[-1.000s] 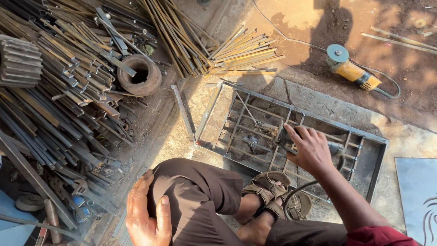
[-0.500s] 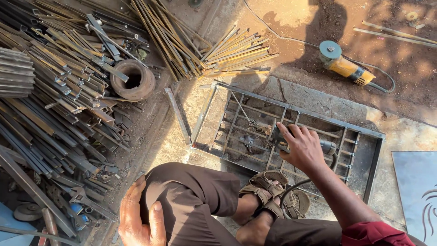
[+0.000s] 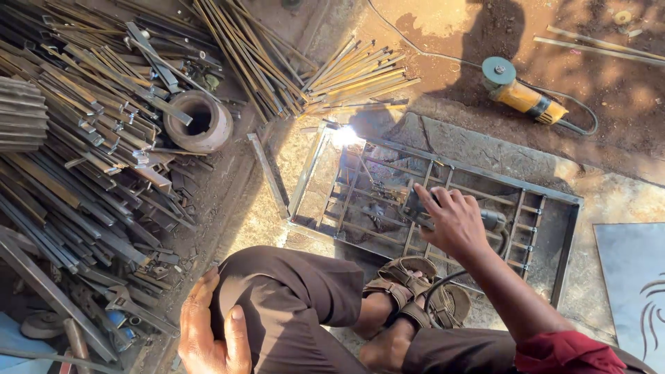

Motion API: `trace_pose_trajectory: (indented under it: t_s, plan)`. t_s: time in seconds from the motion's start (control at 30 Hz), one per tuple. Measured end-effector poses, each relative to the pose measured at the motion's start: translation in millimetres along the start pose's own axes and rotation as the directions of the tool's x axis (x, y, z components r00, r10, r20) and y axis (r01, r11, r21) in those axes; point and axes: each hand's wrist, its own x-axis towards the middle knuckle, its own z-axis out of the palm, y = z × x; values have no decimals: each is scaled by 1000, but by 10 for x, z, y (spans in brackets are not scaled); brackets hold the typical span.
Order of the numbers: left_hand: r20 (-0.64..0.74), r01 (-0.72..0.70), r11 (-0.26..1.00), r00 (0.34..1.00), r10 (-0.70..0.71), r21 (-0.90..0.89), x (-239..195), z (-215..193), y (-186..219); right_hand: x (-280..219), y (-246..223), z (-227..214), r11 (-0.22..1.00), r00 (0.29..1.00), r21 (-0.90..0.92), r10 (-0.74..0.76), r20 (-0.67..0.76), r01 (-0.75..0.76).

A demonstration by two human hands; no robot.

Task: Measuring a metal plate with a tape measure and welding a metal grate frame.

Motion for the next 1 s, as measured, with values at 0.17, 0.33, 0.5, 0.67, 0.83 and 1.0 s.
trace_pose_trajectory:
  t_s: [0.17, 0.33, 0.5, 0.67, 0.83, 1.0]
  plan:
    - [-13, -14, 1000, 1000, 14, -25, -1, 7, 4, -4, 28, 23, 1000, 1000, 22, 1, -11, -1]
    - [-5, 3, 1000, 1000, -3, 13, 4, -1, 4, 43, 63, 76, 1000, 999, -14, 5, 32, -5]
    - [-1, 0, 1000, 1000, 0, 19, 9, -2, 10, 24, 55, 96, 1000, 1000, -20, -6, -7, 6]
    - [-3, 1, 1000, 1000, -1, 19, -8, 11, -19, 21, 67, 119, 1000, 999, -6, -25, -49, 25]
    - [-38, -5, 1000, 999, 6, 17, -21, 45, -45, 44, 85, 160, 998, 1000, -54, -8, 18, 9]
    - [-13, 24, 999, 1000, -24, 22, -7, 26, -9, 42, 71, 176, 996, 999, -89, -1, 45, 5]
